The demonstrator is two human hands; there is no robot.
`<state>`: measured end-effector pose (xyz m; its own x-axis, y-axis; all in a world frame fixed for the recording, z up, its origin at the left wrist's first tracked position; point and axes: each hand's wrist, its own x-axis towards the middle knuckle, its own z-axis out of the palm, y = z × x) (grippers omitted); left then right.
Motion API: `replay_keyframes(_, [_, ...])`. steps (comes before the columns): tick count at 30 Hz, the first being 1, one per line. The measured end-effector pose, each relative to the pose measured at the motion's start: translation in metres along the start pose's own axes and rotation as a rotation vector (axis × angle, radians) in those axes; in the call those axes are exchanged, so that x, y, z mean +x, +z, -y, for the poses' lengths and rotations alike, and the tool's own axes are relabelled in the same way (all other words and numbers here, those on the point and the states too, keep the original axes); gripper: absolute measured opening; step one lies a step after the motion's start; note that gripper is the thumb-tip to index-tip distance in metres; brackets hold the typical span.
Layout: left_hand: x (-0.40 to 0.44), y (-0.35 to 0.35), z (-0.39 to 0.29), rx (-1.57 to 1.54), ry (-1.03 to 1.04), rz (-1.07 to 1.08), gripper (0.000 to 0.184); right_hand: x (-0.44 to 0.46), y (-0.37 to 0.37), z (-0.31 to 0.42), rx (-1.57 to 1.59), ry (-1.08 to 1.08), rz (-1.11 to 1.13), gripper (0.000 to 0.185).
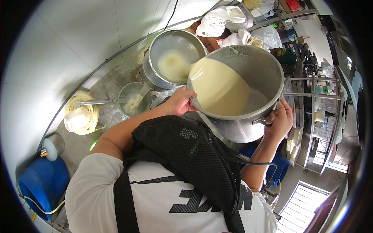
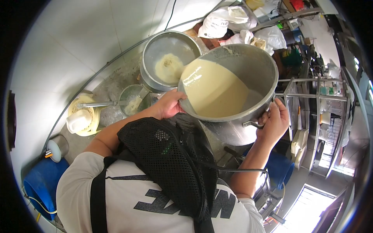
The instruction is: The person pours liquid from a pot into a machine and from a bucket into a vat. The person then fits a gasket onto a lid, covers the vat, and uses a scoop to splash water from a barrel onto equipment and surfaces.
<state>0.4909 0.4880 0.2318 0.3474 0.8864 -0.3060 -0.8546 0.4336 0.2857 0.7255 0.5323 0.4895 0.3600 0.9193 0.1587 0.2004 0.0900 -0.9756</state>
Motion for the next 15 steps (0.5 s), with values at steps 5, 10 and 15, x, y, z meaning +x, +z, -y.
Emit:
replay_keyframes(5, [0.0010, -0.0010, 0.0010, -0.019, -0.003, -0.008, 0.042, -0.0026, 0.0019, 0.0032, 0.001, 0.001, 0.005, 0.021])
replay_keyframes(10, [0.0010, 0.0000, -0.0003, 0.012, -0.002, 0.003, 0.039, -0.0022, 0.0009, 0.0035, 0.006, -0.010, 0.009, 0.022])
replay_keyframes(15, [0.0023, -0.0005, -0.0002, 0.015, 0.003, 0.007, 0.041, -0.0004, -0.0007, 0.0018, 0.008, -0.017, 0.012, 0.022])
